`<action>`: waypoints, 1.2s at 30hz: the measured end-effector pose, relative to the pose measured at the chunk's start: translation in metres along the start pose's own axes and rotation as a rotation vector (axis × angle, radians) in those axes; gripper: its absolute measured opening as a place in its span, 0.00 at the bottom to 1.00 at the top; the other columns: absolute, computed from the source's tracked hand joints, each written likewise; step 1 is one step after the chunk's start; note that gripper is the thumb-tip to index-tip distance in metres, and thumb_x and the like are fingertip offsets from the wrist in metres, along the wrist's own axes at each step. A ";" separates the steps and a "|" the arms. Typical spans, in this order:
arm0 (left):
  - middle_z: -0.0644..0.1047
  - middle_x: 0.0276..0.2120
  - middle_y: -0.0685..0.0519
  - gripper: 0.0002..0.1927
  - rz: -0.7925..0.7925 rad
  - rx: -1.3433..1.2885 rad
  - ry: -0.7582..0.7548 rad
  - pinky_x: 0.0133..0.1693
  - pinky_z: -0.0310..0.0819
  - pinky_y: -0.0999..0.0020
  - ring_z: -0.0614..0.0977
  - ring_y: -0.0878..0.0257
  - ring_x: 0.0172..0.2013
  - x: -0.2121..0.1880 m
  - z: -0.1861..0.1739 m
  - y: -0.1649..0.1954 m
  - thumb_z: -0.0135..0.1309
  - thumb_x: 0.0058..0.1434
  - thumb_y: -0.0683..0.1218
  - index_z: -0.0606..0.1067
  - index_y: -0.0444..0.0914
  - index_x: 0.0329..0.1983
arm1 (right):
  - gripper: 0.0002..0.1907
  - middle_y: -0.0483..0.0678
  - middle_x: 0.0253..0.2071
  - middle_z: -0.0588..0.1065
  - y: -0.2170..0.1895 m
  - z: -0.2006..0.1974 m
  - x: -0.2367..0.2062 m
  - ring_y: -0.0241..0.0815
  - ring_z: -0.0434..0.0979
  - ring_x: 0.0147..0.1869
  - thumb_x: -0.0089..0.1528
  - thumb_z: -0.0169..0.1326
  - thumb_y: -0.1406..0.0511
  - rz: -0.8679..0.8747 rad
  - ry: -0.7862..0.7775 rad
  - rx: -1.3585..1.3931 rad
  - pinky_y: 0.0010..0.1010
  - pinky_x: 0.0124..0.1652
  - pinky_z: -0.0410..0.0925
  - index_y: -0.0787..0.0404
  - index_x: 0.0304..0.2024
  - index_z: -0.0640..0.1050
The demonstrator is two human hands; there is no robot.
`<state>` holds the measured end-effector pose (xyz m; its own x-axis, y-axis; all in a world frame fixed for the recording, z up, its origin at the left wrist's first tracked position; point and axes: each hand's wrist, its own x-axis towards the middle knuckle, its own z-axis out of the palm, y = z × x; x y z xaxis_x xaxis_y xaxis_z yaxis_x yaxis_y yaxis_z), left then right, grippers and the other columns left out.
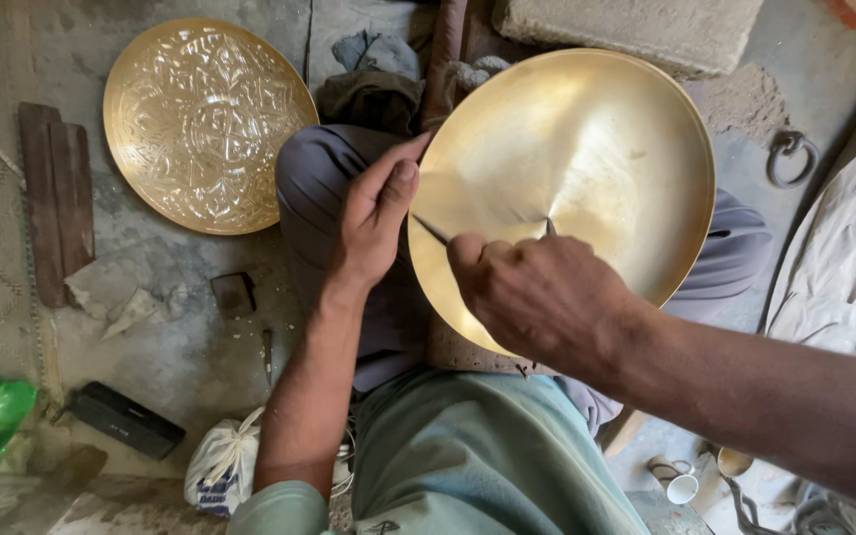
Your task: The person sits on the floor and uses a hammer and chisel to engrave a decorative pattern onto a brass plate. They repeatedly strike the chisel to create lines and shapes, occasionally rotating the plate to work on different sections.
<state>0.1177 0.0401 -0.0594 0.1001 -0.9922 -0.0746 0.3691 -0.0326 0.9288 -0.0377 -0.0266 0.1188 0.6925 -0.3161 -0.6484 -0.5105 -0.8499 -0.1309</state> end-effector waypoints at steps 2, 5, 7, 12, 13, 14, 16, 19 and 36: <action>0.78 0.61 0.47 0.22 -0.007 0.014 -0.046 0.65 0.70 0.67 0.76 0.64 0.61 0.012 -0.006 0.001 0.43 0.80 0.49 0.71 0.31 0.70 | 0.08 0.48 0.16 0.70 0.002 0.001 -0.003 0.41 0.73 0.12 0.67 0.40 0.66 -0.067 0.073 -0.096 0.31 0.09 0.66 0.66 0.37 0.65; 0.75 0.65 0.47 0.23 0.038 0.007 0.029 0.69 0.65 0.65 0.74 0.62 0.65 0.001 0.000 0.002 0.42 0.81 0.51 0.70 0.31 0.70 | 0.10 0.46 0.13 0.70 0.007 0.000 -0.002 0.47 0.72 0.11 0.73 0.38 0.62 0.154 -0.044 0.127 0.38 0.11 0.63 0.62 0.43 0.66; 0.72 0.67 0.46 0.25 0.021 0.034 0.116 0.70 0.63 0.64 0.72 0.60 0.67 -0.025 0.012 0.004 0.41 0.81 0.52 0.67 0.31 0.71 | 0.12 0.44 0.11 0.69 0.014 -0.003 -0.001 0.42 0.69 0.09 0.72 0.40 0.63 0.093 0.171 0.121 0.37 0.10 0.60 0.65 0.39 0.68; 0.61 0.75 0.45 0.31 0.046 0.103 0.123 0.74 0.54 0.62 0.63 0.55 0.75 -0.097 0.054 0.005 0.36 0.82 0.56 0.53 0.31 0.79 | 0.13 0.46 0.12 0.65 0.027 -0.006 0.000 0.42 0.63 0.11 0.74 0.48 0.66 -0.063 0.658 0.054 0.35 0.14 0.58 0.74 0.41 0.69; 0.61 0.75 0.44 0.32 0.041 0.105 0.131 0.74 0.54 0.62 0.63 0.55 0.75 -0.098 0.055 0.002 0.36 0.82 0.56 0.53 0.31 0.79 | 0.13 0.46 0.11 0.65 0.026 -0.007 0.002 0.42 0.63 0.11 0.73 0.47 0.66 -0.030 0.588 0.112 0.35 0.13 0.58 0.73 0.40 0.69; 0.62 0.75 0.44 0.32 0.036 0.108 0.136 0.74 0.55 0.62 0.64 0.55 0.75 -0.098 0.054 -0.001 0.35 0.82 0.55 0.53 0.31 0.79 | 0.14 0.47 0.10 0.65 0.024 -0.009 0.005 0.43 0.63 0.10 0.73 0.47 0.65 0.006 0.520 0.170 0.35 0.13 0.58 0.72 0.39 0.69; 0.62 0.76 0.43 0.32 0.036 0.097 0.134 0.74 0.54 0.62 0.63 0.55 0.75 -0.095 0.050 -0.004 0.36 0.82 0.55 0.53 0.31 0.80 | 0.12 0.46 0.12 0.68 0.013 -0.010 0.013 0.41 0.66 0.11 0.75 0.39 0.63 0.223 0.019 0.227 0.35 0.13 0.59 0.66 0.42 0.66; 0.59 0.78 0.44 0.32 0.058 -0.016 0.079 0.76 0.51 0.62 0.60 0.57 0.77 -0.078 0.031 -0.008 0.40 0.82 0.54 0.53 0.31 0.80 | 0.10 0.48 0.12 0.69 0.002 -0.013 0.015 0.44 0.68 0.11 0.71 0.37 0.64 0.208 -0.090 0.202 0.38 0.12 0.61 0.65 0.42 0.65; 0.62 0.74 0.38 0.36 0.124 0.196 0.140 0.72 0.62 0.62 0.67 0.52 0.73 -0.093 0.063 0.016 0.46 0.79 0.51 0.48 0.30 0.81 | 0.13 0.46 0.08 0.66 0.006 -0.002 0.002 0.42 0.67 0.08 0.73 0.44 0.65 0.055 0.413 0.104 0.38 0.10 0.59 0.70 0.38 0.68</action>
<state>0.0562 0.1239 -0.0150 0.2655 -0.9641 0.0070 0.1619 0.0518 0.9855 -0.0385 -0.0333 0.1178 0.7982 -0.5198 -0.3045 -0.5861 -0.7868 -0.1932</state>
